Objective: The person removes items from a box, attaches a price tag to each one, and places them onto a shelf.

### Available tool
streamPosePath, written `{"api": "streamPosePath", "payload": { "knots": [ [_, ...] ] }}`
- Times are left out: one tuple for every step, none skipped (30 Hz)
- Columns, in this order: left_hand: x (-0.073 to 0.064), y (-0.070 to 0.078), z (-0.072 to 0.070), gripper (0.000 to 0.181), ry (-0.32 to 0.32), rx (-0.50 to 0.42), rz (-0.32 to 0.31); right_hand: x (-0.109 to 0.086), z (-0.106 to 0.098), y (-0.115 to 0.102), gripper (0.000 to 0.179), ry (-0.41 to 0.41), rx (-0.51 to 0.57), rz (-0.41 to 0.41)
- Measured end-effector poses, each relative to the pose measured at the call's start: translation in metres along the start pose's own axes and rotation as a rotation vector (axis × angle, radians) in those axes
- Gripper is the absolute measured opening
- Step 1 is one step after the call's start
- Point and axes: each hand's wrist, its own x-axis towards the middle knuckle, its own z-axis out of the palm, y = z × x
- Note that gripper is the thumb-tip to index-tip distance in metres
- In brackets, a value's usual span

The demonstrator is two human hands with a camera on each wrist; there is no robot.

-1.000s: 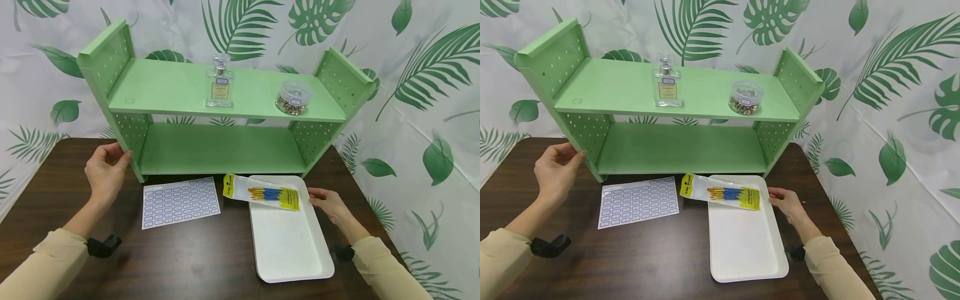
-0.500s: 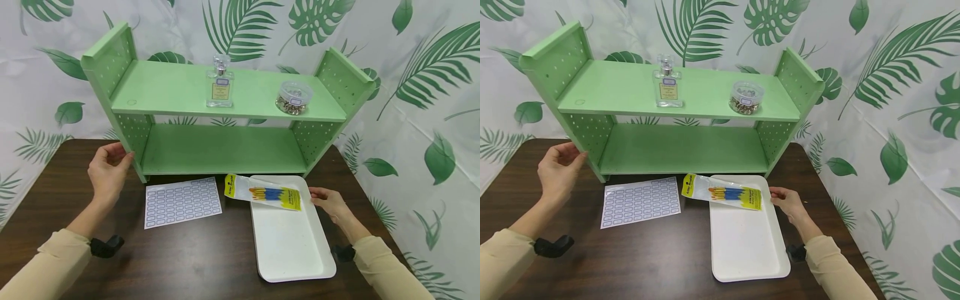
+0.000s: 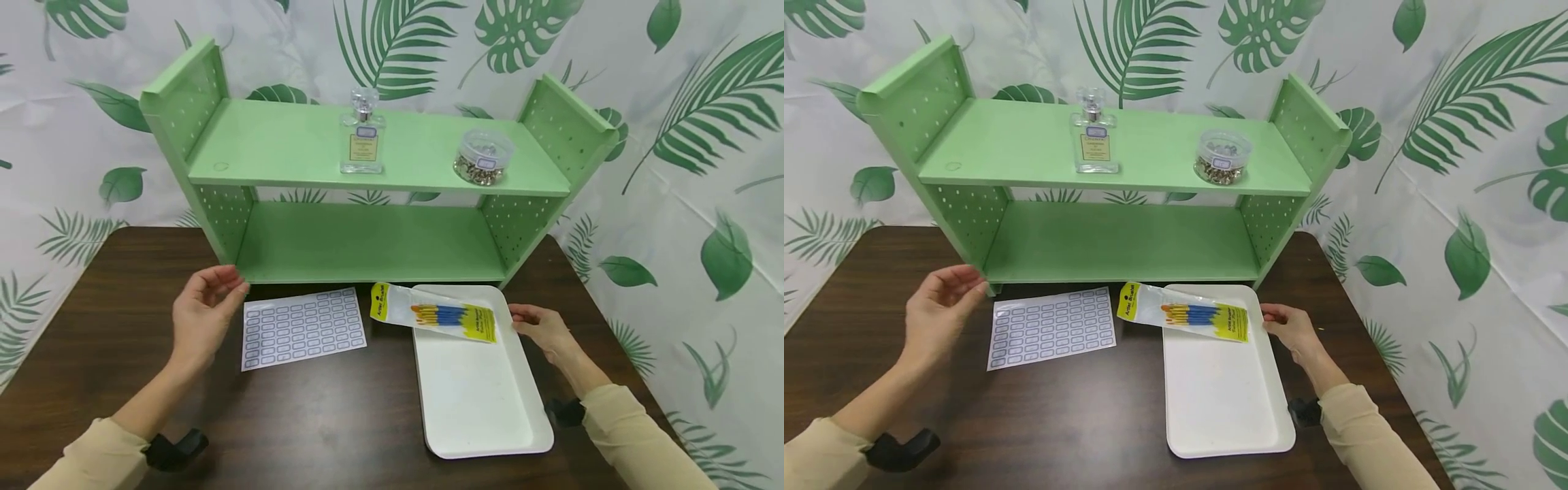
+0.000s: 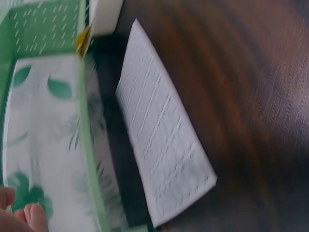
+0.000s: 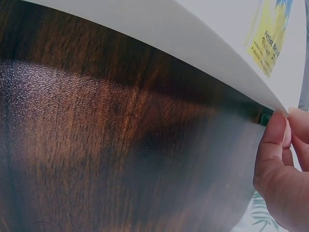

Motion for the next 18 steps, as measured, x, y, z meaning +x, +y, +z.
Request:
{"api": "streamPosePath", "payload": {
  "knots": [
    [-0.005, -0.001, 0.005, 0.026, -0.062, 0.007, -0.008, 0.0, 0.0, 0.0, 0.044, 0.001, 0.002, 0.001],
    [-0.009, -0.002, 0.01, 0.027, -0.124, 0.011, -0.013, -0.001, 0.0, -0.001, 0.044, 0.002, 0.002, 0.003],
    [-0.013, -0.003, 0.016, 0.029, -0.188, 0.031, -0.005, -0.001, 0.0, -0.001, 0.044, 0.004, 0.007, 0.005],
    [-0.017, -0.006, 0.022, 0.031, -0.25, 0.054, 0.01, 0.0, 0.0, -0.001, 0.044, 0.005, 0.012, 0.004],
    [-0.021, -0.008, 0.029, 0.032, -0.309, 0.063, 0.02, 0.0, 0.001, 0.0, 0.044, 0.005, 0.016, 0.0],
    [-0.024, -0.01, 0.035, 0.034, -0.361, 0.075, 0.033, 0.0, 0.001, 0.0, 0.044, 0.006, 0.015, -0.004],
    [-0.026, -0.013, 0.042, 0.035, -0.403, 0.075, 0.039, 0.0, 0.001, 0.0, 0.044, 0.008, 0.018, -0.004],
    [-0.028, -0.015, 0.049, 0.037, -0.441, 0.084, 0.047, 0.001, 0.001, 0.001, 0.044, 0.01, 0.015, -0.004],
    [-0.03, -0.017, 0.056, 0.038, -0.474, 0.092, 0.056, 0.001, 0.001, 0.001, 0.044, 0.011, 0.01, -0.004],
    [-0.032, -0.019, 0.063, 0.04, -0.504, 0.103, 0.07, 0.001, 0.001, 0.001, 0.044, 0.012, 0.006, -0.005],
    [-0.034, -0.021, 0.07, 0.041, -0.53, 0.111, 0.09, 0.0, 0.001, 0.002, 0.044, 0.013, 0.003, -0.003],
    [-0.034, -0.022, 0.076, 0.042, -0.547, 0.133, 0.123, 0.001, 0.001, 0.002, 0.044, 0.014, -0.003, -0.001],
    [-0.035, -0.024, 0.082, 0.042, -0.561, 0.155, 0.161, 0.001, 0.0, 0.002, 0.044, 0.014, -0.003, 0.005],
    [-0.036, -0.026, 0.087, 0.043, -0.569, 0.175, 0.205, 0.0, 0.0, 0.002, 0.044, 0.014, -0.004, 0.002],
    [-0.036, -0.027, 0.092, 0.043, -0.57, 0.203, 0.252, 0.0, 0.0, 0.002, 0.044, 0.011, -0.002, -0.002],
    [-0.037, -0.029, 0.096, 0.044, -0.569, 0.225, 0.298, 0.0, 0.0, 0.002, 0.044, 0.011, 0.002, -0.003],
    [-0.037, -0.031, 0.101, 0.044, -0.564, 0.245, 0.34, 0.0, 0.0, 0.002, 0.044, 0.01, 0.002, -0.003],
    [-0.037, -0.033, 0.105, 0.044, -0.561, 0.263, 0.374, 0.0, 0.0, 0.002, 0.044, 0.01, 0.003, -0.005]
  ]
}}
